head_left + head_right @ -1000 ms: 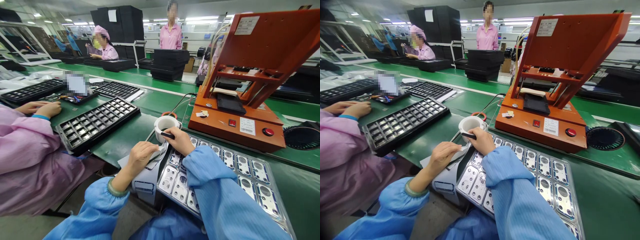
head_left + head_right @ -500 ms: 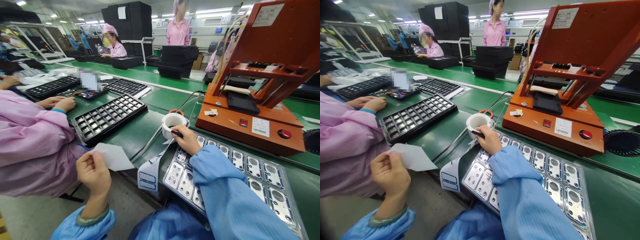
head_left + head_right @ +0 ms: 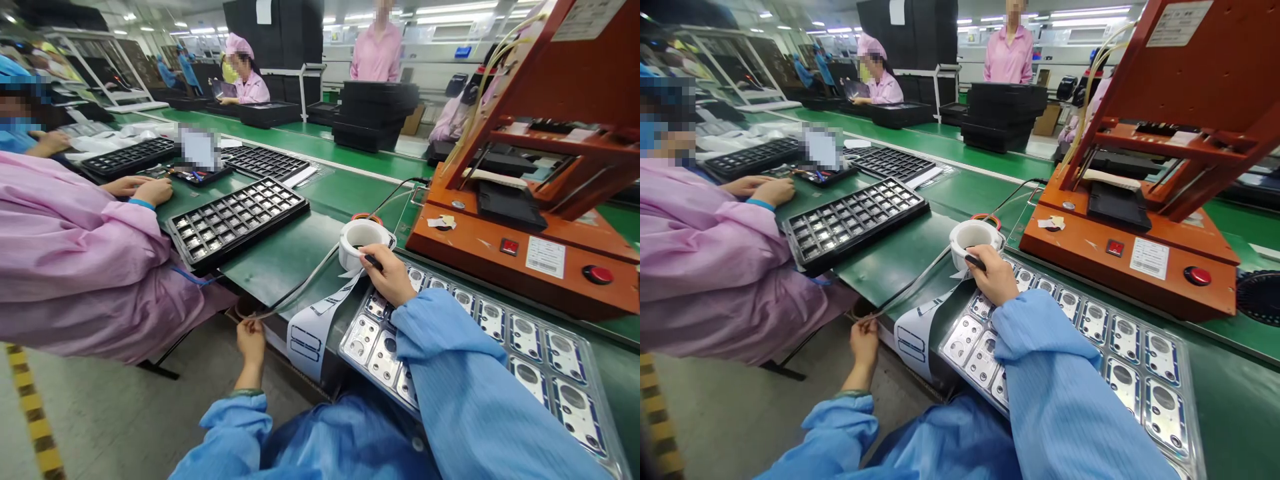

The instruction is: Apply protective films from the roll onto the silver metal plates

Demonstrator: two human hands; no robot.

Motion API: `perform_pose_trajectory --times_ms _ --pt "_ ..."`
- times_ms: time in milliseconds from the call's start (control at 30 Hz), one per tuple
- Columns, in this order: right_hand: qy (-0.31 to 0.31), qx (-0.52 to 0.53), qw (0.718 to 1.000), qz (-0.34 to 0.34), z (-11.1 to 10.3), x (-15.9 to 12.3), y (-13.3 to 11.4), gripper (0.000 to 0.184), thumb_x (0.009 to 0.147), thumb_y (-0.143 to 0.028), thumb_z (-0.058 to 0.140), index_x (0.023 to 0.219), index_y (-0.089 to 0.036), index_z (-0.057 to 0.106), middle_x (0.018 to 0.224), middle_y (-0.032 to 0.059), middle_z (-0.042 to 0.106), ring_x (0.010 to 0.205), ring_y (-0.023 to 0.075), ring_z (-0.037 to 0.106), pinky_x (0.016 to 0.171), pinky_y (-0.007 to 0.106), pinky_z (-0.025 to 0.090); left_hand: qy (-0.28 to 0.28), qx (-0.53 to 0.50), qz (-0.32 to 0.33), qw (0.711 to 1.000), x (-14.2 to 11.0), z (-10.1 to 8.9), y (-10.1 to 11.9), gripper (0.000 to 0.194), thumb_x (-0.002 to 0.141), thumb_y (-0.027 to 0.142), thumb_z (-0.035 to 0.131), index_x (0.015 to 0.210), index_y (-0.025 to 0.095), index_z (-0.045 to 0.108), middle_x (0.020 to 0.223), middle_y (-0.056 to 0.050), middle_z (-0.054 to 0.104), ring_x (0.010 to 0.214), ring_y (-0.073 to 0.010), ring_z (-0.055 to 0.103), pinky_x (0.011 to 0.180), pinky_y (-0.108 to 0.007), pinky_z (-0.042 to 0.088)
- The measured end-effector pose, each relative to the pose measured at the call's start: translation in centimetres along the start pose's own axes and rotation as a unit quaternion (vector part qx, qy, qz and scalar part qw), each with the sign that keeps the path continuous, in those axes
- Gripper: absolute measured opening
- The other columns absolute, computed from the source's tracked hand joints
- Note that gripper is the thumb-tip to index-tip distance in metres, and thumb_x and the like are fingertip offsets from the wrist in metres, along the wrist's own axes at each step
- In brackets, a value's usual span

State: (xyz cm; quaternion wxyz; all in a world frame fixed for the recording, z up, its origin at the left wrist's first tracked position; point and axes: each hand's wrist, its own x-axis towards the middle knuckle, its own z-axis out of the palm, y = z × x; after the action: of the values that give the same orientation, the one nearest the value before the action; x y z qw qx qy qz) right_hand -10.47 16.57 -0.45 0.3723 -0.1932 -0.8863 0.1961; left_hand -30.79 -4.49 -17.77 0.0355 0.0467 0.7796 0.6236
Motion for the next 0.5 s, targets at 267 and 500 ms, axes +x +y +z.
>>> perform_pose_trajectory --times_ms 267,500 --pt "0.000 -0.004 1.000 -0.003 0.0 0.0 -0.1 0.019 0.092 -0.031 0.047 0.105 -0.024 0.059 0.107 0.0062 0.064 0.100 0.0203 0.061 0.083 0.032 0.050 0.197 -0.097 0.135 0.966 -1.4 -1.2 2.8 0.031 0.090 0.035 0.046 0.115 0.017 0.045 0.112 -0.008 0.053 0.101 -0.0163 0.057 0.095 -0.038 0.045" --pt "-0.006 -0.024 1.000 -0.009 -0.1 -0.2 -0.5 0.021 0.092 -0.029 0.046 0.108 -0.023 0.058 0.108 0.0085 0.063 0.102 0.0222 0.060 0.084 0.035 0.051 -0.197 0.039 0.564 0.801 -4.2 -3.2 10.6 0.037 0.075 0.027 0.072 0.110 0.023 0.062 0.095 -0.005 0.060 0.085 -0.0177 0.060 0.076 -0.030 0.052"
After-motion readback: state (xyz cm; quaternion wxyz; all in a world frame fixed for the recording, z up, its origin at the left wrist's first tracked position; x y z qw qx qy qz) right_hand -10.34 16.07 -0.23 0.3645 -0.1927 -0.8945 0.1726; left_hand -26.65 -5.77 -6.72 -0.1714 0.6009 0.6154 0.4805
